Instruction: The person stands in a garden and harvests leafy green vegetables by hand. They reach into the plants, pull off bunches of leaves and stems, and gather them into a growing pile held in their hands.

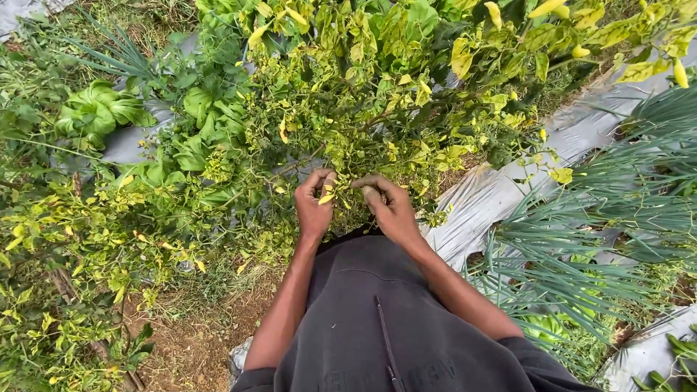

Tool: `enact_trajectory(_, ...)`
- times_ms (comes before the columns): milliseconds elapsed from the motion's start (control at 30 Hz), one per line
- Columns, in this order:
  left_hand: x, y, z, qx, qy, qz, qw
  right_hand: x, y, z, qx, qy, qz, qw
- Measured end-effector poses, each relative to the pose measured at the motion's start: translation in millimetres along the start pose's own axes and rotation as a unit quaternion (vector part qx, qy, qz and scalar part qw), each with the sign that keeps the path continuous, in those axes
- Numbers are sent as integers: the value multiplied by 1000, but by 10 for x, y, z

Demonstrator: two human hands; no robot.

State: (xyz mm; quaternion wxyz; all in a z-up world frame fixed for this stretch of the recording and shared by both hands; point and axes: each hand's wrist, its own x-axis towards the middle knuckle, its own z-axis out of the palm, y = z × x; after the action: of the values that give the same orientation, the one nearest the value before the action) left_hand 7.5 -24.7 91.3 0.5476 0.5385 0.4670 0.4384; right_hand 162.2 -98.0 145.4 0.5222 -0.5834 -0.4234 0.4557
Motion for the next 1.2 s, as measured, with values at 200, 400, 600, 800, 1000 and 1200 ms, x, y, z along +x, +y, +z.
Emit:
enact_trajectory(200, -13, 70, 23, 9, -10, 14, 1000, 63, 12, 72, -338, -35, -175, 924)
enact_trajectory(400, 6, 5, 38, -3, -22, -15, 1000, 21, 84, 55, -400, -36, -190, 896)
enact_trajectory(600, 21, 24, -52, -55, -29, -22, 998, -4, -180, 60, -367, -44, -117, 922)
enact_trajectory(800, -11, 502, -177, 96, -66, -13, 993, 64, 58, -42, -368, -16, -101, 924)
enact_trajectory(1000, -132, 810, -229, 206, -181, -12, 962, 101, 237, -58, -364, -2, -92, 927)
enact_trajectory(1200, -104, 429, -248, 187, -177, 34, 966, 150, 485, -159, -298, 29, -66, 952)
